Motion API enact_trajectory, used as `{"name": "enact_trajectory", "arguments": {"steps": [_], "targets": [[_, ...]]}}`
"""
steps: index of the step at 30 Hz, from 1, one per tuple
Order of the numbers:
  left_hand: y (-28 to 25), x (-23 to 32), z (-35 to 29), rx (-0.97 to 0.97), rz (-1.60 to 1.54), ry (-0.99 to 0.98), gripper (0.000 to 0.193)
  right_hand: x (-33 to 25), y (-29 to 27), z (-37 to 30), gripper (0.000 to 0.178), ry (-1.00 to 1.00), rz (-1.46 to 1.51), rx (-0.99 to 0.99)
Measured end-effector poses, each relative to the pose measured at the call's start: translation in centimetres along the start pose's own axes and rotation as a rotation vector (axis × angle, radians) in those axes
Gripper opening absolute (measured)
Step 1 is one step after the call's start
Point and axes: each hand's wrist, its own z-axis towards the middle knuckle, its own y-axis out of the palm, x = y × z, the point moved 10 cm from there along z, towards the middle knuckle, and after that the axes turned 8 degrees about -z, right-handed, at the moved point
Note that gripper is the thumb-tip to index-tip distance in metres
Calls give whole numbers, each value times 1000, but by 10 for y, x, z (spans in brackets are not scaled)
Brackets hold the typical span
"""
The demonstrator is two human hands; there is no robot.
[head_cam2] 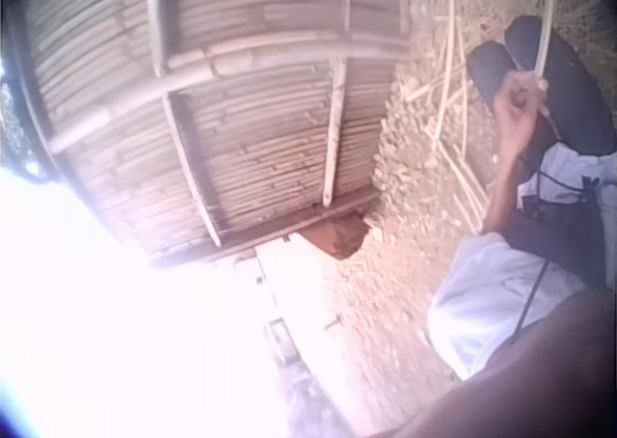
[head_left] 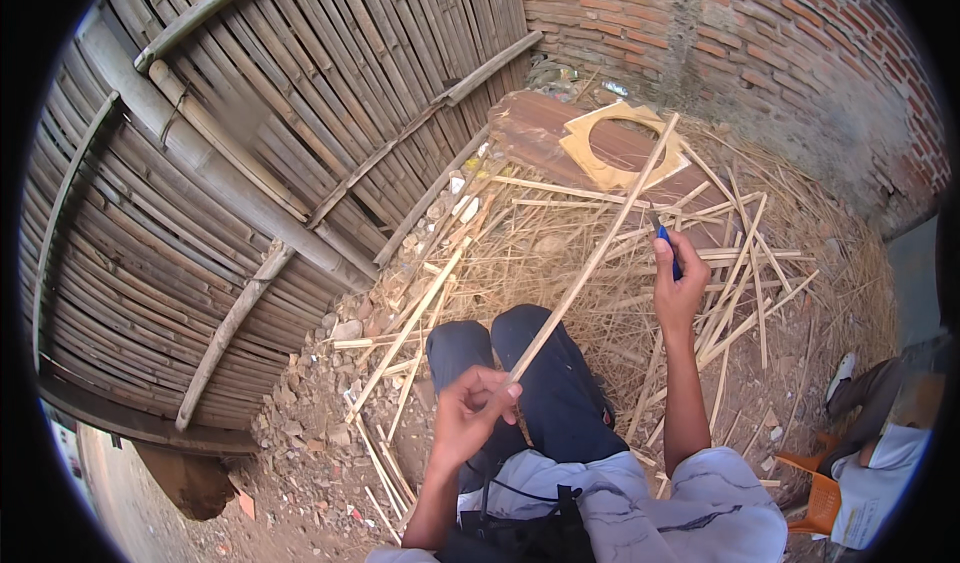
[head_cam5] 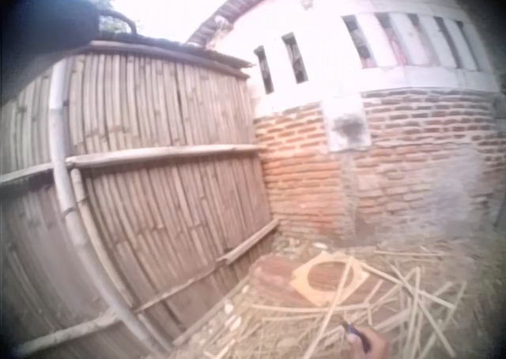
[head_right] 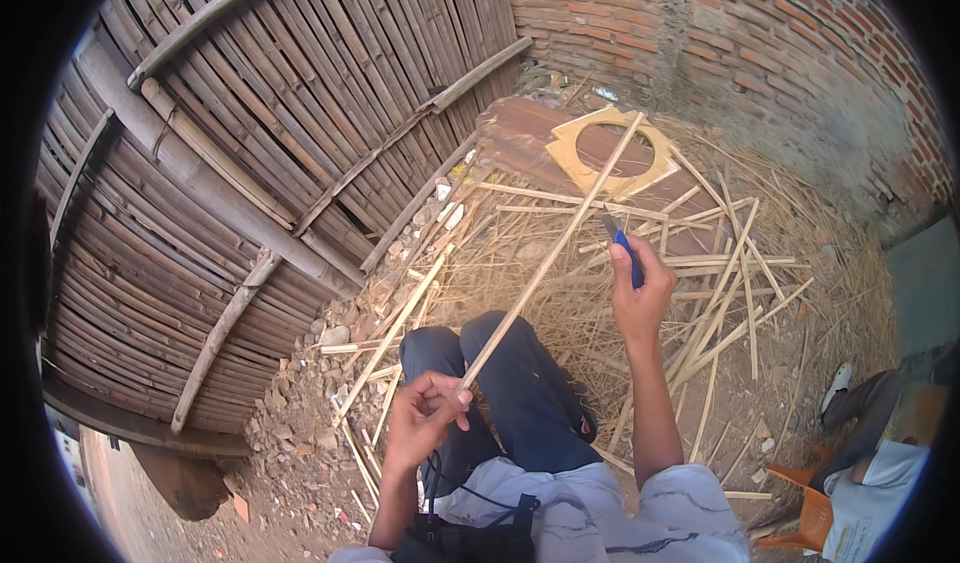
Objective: The person sits on the ground and uses a blue utility knife to shave and smooth a long, thin wooden stick. They hold the stick with their left hand and scrape the blade along its length with their right hand, repeatedly turning the stick to work on different sides.
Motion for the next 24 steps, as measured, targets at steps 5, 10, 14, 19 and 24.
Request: {"name": "enact_trajectory", "arguments": {"steps": [5, 10, 14, 19, 24], "targets": [[-3, -3, 9, 18, 92, -18, 32, -29, 24, -38, 29, -44, 50, -232], [16, 4, 14, -50, 31, -53, 35, -69, 50, -91, 29, -208, 84, -429], [24, 9, 16, -21, 12, -46, 34, -92, 55, -105, 28, -320, 100, -429], [19, 2, 19, 16, 32, 53, 34, -108, 56, -105, 27, -358, 53, -435], [17, 7, 18, 10, 116, 86, 34, -104, 57, -99, 28, -377, 33, -396]]}}
